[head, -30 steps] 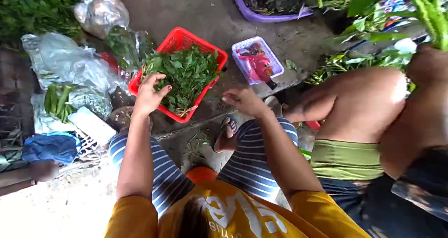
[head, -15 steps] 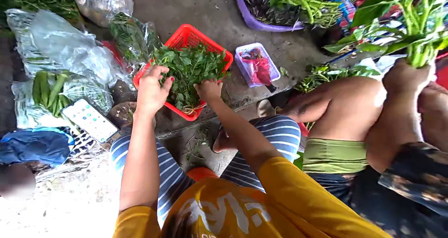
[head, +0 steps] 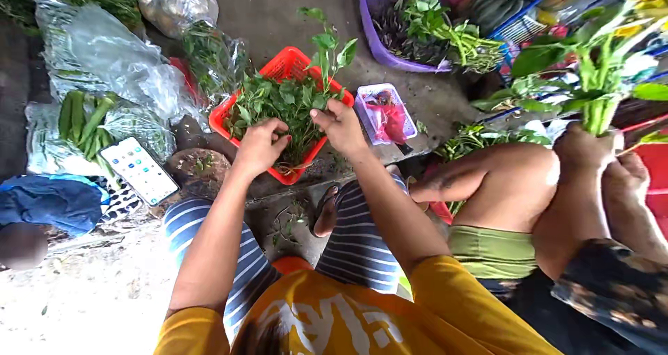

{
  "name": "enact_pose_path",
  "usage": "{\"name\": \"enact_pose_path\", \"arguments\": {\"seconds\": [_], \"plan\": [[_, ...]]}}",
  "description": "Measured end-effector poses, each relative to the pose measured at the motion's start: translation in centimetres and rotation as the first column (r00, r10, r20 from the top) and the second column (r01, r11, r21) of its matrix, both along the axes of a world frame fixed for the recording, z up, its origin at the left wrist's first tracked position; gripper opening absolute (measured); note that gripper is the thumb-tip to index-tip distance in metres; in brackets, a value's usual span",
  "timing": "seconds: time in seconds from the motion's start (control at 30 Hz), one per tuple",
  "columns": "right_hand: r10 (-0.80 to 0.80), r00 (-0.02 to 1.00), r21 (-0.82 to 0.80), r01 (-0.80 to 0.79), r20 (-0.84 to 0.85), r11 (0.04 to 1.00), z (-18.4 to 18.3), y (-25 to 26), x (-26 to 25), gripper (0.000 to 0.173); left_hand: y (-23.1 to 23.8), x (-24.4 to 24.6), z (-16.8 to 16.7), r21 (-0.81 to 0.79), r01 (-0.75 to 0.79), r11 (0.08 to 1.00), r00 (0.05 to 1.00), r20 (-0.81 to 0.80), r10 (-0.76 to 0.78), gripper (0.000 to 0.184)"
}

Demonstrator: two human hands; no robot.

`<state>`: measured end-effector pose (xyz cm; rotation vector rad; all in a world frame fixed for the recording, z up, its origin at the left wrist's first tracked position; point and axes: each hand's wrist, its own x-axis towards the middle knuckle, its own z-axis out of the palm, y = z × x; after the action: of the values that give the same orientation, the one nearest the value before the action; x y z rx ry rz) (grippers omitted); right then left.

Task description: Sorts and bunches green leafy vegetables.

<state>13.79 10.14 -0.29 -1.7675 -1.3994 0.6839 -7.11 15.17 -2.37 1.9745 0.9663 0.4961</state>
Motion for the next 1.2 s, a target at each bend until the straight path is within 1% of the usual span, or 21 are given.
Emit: {"name": "enact_pose_path", "arguments": {"seconds": [0.07, 0.17, 0.23, 0.3, 0.33, 0.4, 0.43, 0.53, 0.6, 0.67, 0.8, 0.87, 0.97, 1.07, 1.13, 1.2], "plan": [[0.025, 0.997, 0.083, -0.020, -0.067, 0.996, -0.4, -0.6, -0.3, 0.018, -0.7, 1.1, 0.2, -0.090, 0.023, 0.996, 0.997, 0.073, -0.016, 0.028], [0.049, 0.993, 0.179, -0.030, -0.103, 0.983, -0.7, -1.1, -0.4, 0.018, -1.1, 2.7, 0.1, -0.207, 0.063, 0.976, 0.980, 0.198, -0.021, 0.026], [0.065, 0.987, 0.241, -0.028, -0.145, 0.970, -1.1, -1.7, -0.3, 0.015, -1.6, 3.7, -0.3, -0.238, 0.074, 0.968, 0.963, 0.269, -0.007, 0.024], [0.081, 0.980, 0.270, -0.030, -0.180, 0.962, -1.6, -2.1, 0.4, 0.010, -1.7, 5.0, -0.7, -0.269, 0.059, 0.961, 0.940, 0.338, 0.037, 0.018], [0.092, 0.977, 0.262, -0.039, -0.194, 0.964, -1.9, -2.2, 0.8, 0.014, -1.6, 5.4, -0.8, -0.301, 0.050, 0.952, 0.923, 0.379, 0.071, 0.015], [0.090, 0.977, 0.199, -0.050, -0.195, 0.979, -1.9, -2.7, 1.7, 0.030, -1.4, 5.9, -0.7, -0.392, 0.033, 0.920, 0.872, 0.461, 0.165, 0.013], [0.093, 0.979, 0.166, -0.063, -0.182, 0.984, -1.8, -2.9, 2.0, 0.033, -1.2, 6.0, -0.6, -0.438, 0.026, 0.899, 0.849, 0.484, 0.211, 0.010], [0.156, 0.977, 0.060, -0.149, -0.146, 0.987, -1.2, -4.1, 2.1, 0.026, -0.6, 6.3, -0.5, -0.545, 0.023, 0.838, 0.804, 0.508, 0.309, 0.008], [0.197, 0.972, 0.020, -0.196, -0.129, 0.980, -0.8, -4.6, 1.6, 0.020, -0.4, 6.7, -0.8, -0.558, 0.018, 0.830, 0.797, 0.509, 0.325, 0.009], [0.196, 0.974, 0.013, -0.196, -0.115, 0.981, -0.8, -4.7, 1.4, 0.020, -0.4, 7.3, -1.1, -0.549, 0.014, 0.836, 0.801, 0.507, 0.319, 0.009], [0.117, 0.989, 0.038, -0.114, -0.092, 0.993, -1.6, -4.9, 0.9, 0.017, -1.0, 7.7, -1.1, -0.527, 0.020, 0.850, 0.818, 0.497, 0.289, 0.008], [0.070, 0.994, 0.048, -0.066, -0.086, 0.997, -1.8, -4.6, 0.7, 0.016, -1.1, 7.6, -0.8, -0.500, 0.017, 0.866, 0.838, 0.479, 0.260, 0.012], [0.079, 0.997, 0.016, -0.079, -0.026, 0.997, -1.1, -4.6, 1.0, 0.019, -0.9, 7.9, -1.5, -0.461, 0.022, 0.887, 0.824, 0.511, 0.245, 0.020], [0.114, 0.992, -0.069, -0.111, 0.051, 0.991, -0.3, -4.4, 1.3, 0.026, -0.6, 7.9, -1.0, -0.464, -0.029, 0.886, 0.791, 0.531, 0.304, 0.016], [0.115, 0.992, -0.105, -0.110, 0.050, 0.988, -0.1, -4.6, 1.4, 0.027, -1.0, 7.9, -0.7, -0.475, -0.043, 0.879, 0.780, 0.534, 0.326, 0.013], [0.110, 0.992, -0.108, -0.103, 0.056, 0.989, 0.0, -4.8, 1.2, 0.029, -1.5, 8.1, -0.3, -0.483, -0.056, 0.874, 0.767, 0.539, 0.347, 0.011]]}}
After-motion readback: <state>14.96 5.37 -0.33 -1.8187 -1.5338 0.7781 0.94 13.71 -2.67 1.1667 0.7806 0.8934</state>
